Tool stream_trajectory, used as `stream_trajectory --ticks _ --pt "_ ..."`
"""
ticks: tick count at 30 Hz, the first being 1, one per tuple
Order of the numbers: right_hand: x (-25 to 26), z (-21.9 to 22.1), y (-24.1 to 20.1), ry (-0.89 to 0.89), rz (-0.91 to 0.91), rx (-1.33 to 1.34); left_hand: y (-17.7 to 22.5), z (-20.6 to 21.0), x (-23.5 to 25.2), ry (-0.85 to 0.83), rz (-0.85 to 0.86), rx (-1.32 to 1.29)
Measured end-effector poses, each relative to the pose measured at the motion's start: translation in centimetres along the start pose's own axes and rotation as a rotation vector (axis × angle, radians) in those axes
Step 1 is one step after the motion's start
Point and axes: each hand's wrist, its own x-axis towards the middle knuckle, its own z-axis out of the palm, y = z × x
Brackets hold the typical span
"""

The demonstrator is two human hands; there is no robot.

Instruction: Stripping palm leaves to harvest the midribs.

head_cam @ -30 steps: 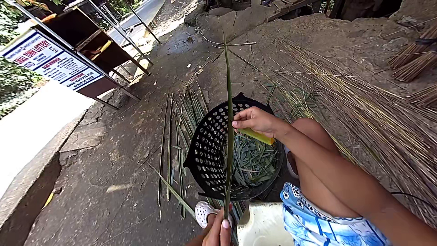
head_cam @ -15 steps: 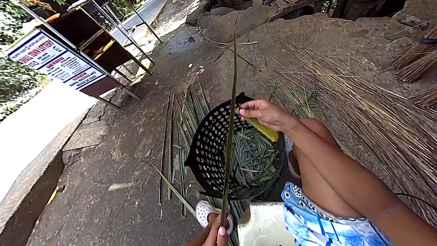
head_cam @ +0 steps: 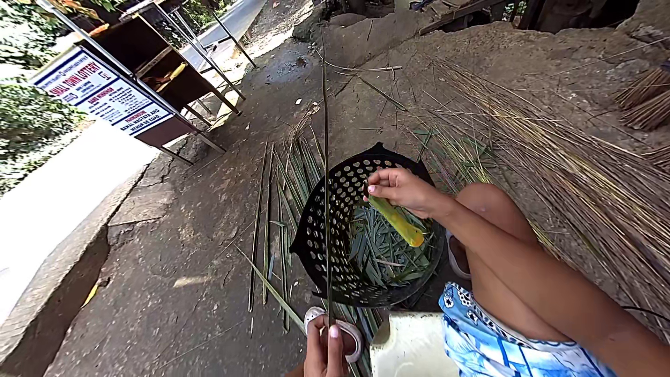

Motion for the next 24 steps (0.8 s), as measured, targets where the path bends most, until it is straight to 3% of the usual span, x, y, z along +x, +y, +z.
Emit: stream_trajectory --ticks 5,12,15,19,24 --pt "-1.0 2.7 0.6 -0.099 0.014 0.017 1.3 0.6 1.8 0.015 -0.097 0.076" --pt "-2.3 6.0 1.1 -0.129 0.092 0.084 2.9 2.2 3.7 -0.063 -0.011 -0.078" --pt "-2.3 6.2 1.5 -0.127 0.079 0.016 3.3 3.2 4.5 -0.166 -0.064 -0.225" --pt "-1.0 4.6 2.0 -0.001 -0.116 -0.371 3.0 3.2 5.5 -0.262 -0.201 -0.475" --pt "1.0 2.3 0.8 0.162 0.009 -0.431 2.1 2.2 6.2 -0.293 -0.193 -0.562"
